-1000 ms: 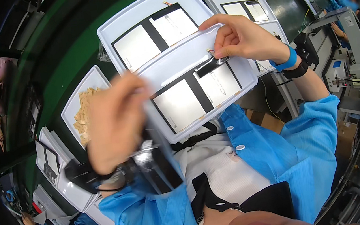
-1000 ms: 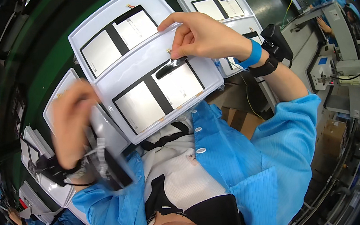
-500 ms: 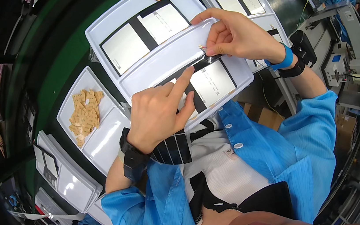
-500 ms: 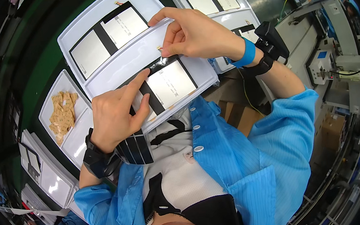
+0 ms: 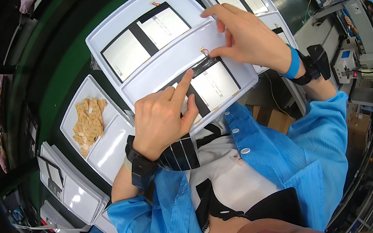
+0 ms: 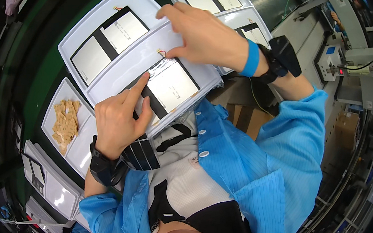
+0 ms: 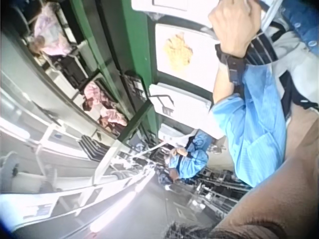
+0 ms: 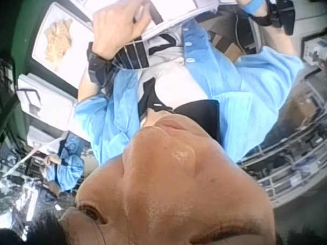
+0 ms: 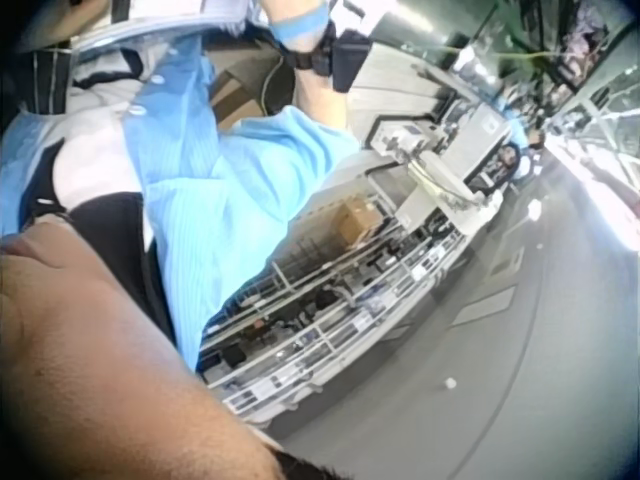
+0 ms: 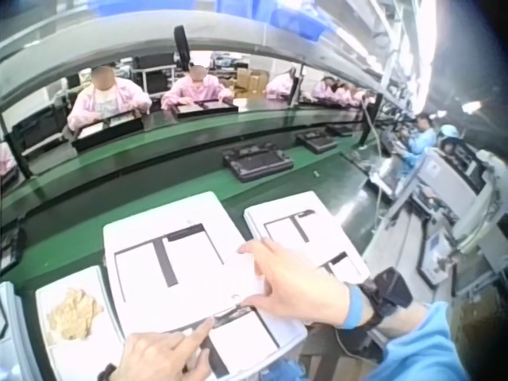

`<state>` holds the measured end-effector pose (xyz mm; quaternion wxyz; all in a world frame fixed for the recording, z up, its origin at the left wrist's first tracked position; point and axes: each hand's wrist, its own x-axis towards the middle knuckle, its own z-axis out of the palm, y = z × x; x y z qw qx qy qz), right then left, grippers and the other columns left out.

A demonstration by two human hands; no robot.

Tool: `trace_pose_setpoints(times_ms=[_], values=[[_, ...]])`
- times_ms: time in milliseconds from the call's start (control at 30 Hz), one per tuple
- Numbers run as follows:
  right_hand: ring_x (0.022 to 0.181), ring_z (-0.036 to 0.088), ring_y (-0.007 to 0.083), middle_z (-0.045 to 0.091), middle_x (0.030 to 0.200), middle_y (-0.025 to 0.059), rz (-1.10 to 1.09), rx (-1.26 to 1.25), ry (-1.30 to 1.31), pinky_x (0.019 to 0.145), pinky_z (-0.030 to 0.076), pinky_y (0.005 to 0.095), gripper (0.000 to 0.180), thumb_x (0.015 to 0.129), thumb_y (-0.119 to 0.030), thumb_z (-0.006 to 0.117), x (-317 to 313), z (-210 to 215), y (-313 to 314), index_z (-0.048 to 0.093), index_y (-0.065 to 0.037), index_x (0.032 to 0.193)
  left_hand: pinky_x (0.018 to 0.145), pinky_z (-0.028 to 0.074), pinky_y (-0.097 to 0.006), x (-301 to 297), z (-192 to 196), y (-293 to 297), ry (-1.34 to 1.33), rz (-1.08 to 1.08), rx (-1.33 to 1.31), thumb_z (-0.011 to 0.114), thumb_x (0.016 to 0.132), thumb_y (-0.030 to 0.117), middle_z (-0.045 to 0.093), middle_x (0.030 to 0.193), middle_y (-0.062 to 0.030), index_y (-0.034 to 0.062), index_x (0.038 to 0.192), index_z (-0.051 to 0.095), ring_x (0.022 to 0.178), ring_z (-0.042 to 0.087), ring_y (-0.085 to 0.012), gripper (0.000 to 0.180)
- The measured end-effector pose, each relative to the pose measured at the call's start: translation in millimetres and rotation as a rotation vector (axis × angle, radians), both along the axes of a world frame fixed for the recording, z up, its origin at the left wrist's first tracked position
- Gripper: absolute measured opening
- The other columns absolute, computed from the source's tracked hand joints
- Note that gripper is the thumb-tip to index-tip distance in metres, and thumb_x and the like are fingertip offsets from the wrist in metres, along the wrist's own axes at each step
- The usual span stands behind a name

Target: The worker is assembling battery modules and solar panel components on a factory production line.

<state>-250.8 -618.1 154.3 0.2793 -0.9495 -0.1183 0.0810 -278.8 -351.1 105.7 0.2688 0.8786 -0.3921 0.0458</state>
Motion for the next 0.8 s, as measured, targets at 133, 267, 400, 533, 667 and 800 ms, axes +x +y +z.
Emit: trace_pose_setpoints(times_ms=[133,267,400,533,667,800], values=[[0.145,0.046,0.0357,0.047,0.158,0.0164,0.467,-0.132,-0.515,0.107,0.046,0.0469,0.062,0.081,-0.021,0.086,-19.0,-0.3,-3.4,0.064,-0.017,0.139,0.050,0.048,-0.037,0.0,0.9,-1.4,-0.014,0.025,-0.039,0.072,0.087,0.022,0.061,0.061,-0.0058,0.0052,0.130,0.069,0.050,0.062,-0.0238,0.046],[0.155,0.027,0.0407,0.041,0.165,0.0116,0.332,-0.305,-0.434,0.117,0.033,0.0546,0.048,0.089,-0.030,0.076,-38.4,-17.7,-14.2,0.069,-0.021,0.136,0.049,0.047,-0.036,-1.5,10.7,10.8,0.026,0.101,-0.029,0.073,0.089,0.025,0.061,0.059,-0.0056,0.0084,0.120,0.071,0.049,0.061,-0.0242,0.035],[0.136,0.055,0.0345,0.067,0.138,0.0127,0.067,-0.083,-0.425,0.105,0.048,0.0459,0.028,0.095,-0.016,0.071,-52.7,-2.5,-67.7,0.075,-0.005,0.121,0.046,0.037,-0.033,6.9,16.9,52.7,0.044,0.534,-0.279,0.078,0.091,0.030,0.055,0.053,-0.0057,0.0082,0.085,0.068,0.044,0.052,-0.0155,0.024],[0.114,0.069,0.0219,0.069,0.133,0.0146,-0.197,0.286,-0.171,0.099,0.053,0.0326,0.037,0.098,-0.014,0.068,-50.6,-23.6,-59.9,0.067,-0.001,0.132,0.049,0.036,-0.038,22.4,3.3,74.1,0.181,0.564,-0.009,0.075,0.093,0.036,0.056,0.053,-0.0113,0.0027,0.071,0.061,0.046,0.053,-0.0268,0.042],[0.123,0.066,0.0285,0.064,0.140,0.0197,-0.259,0.282,-0.112,0.100,0.054,0.0364,0.052,0.097,-0.020,0.071,-34.4,-53.2,-22.9,0.058,-0.001,0.144,0.051,0.038,-0.039,25.2,4.5,68.6,0.148,0.569,-0.005,0.072,0.093,0.032,0.057,0.058,-0.0172,0.0001,0.071,0.059,0.051,0.056,-0.0327,0.041],[0.113,0.069,0.0302,0.067,0.133,0.0227,-0.258,0.376,-0.276,0.097,0.054,0.0349,0.045,0.100,-0.018,0.066,-33.2,-70.5,-23.6,0.061,0.002,0.140,0.051,0.032,-0.032,22.4,32.6,58.4,0.122,0.534,-0.283,0.071,0.096,0.024,0.044,0.055,-0.0105,-0.0014,0.072,0.054,0.050,0.041,-0.0153,0.039]])
